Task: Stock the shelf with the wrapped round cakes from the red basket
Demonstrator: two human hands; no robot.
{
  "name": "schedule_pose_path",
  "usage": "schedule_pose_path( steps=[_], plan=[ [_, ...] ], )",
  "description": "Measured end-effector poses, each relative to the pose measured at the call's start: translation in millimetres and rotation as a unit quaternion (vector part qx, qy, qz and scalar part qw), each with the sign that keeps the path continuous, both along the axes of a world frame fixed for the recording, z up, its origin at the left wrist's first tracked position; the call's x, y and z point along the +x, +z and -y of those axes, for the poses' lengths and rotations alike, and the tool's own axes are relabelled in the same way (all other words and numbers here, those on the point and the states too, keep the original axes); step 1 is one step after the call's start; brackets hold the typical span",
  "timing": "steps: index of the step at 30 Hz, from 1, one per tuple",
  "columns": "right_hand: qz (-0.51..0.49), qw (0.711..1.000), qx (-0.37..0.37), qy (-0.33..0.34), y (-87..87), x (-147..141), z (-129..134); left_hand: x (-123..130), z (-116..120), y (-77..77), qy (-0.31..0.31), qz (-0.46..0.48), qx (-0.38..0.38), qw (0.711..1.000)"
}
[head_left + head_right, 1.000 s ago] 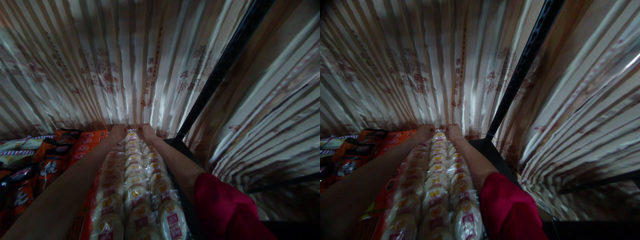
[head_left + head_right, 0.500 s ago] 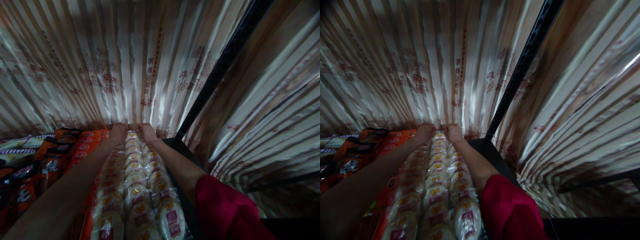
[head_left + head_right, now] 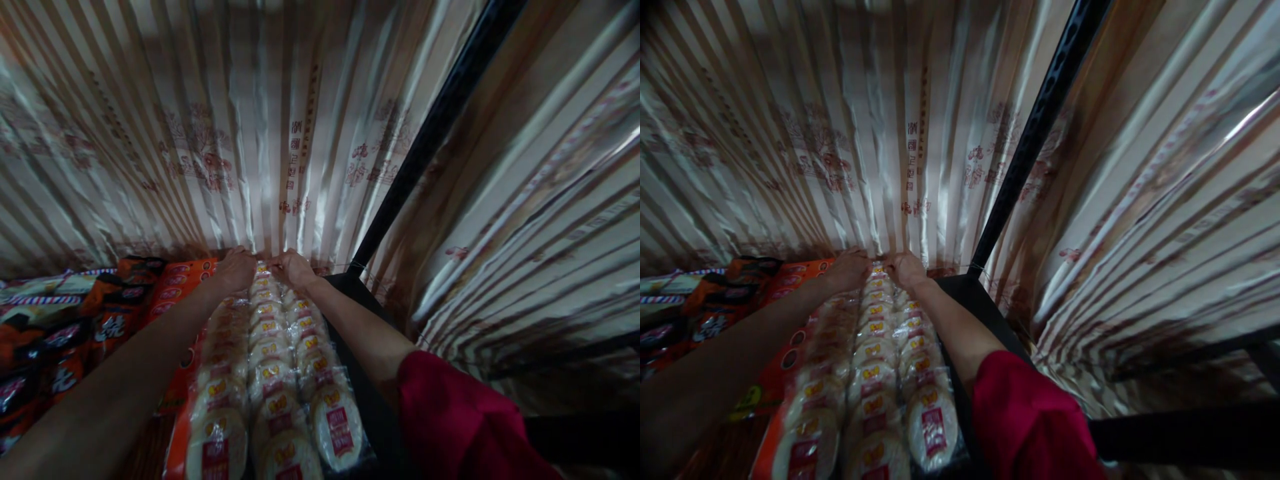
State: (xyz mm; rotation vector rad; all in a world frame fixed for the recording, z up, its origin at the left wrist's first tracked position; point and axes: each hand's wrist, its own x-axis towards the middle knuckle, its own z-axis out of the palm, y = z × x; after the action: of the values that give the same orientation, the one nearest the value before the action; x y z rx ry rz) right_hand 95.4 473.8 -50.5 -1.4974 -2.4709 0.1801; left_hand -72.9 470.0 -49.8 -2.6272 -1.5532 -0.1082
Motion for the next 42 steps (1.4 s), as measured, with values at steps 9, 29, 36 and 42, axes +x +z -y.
schedule_pose_path(
  steps=[9,29,36,42],
  plan=[
    [0.008,0.999,0.040,-0.013,-11.3,-4,-4,0,-1,-9.3,0.033,0.048,0.009,0.998],
    [0.010,0.997,0.057,-0.058,-15.1,-6,-6,-2,-6,-16.2,0.073,0.113,0.007,0.991],
    [0.015,0.995,0.063,-0.071,-19.5,-6,-10,1,-2,-12.6,0.086,0.112,0.007,0.990],
    [0.024,0.995,0.055,-0.082,-17.3,-6,-8,1,1,-10.9,0.087,0.111,0.012,0.990]
  ],
)
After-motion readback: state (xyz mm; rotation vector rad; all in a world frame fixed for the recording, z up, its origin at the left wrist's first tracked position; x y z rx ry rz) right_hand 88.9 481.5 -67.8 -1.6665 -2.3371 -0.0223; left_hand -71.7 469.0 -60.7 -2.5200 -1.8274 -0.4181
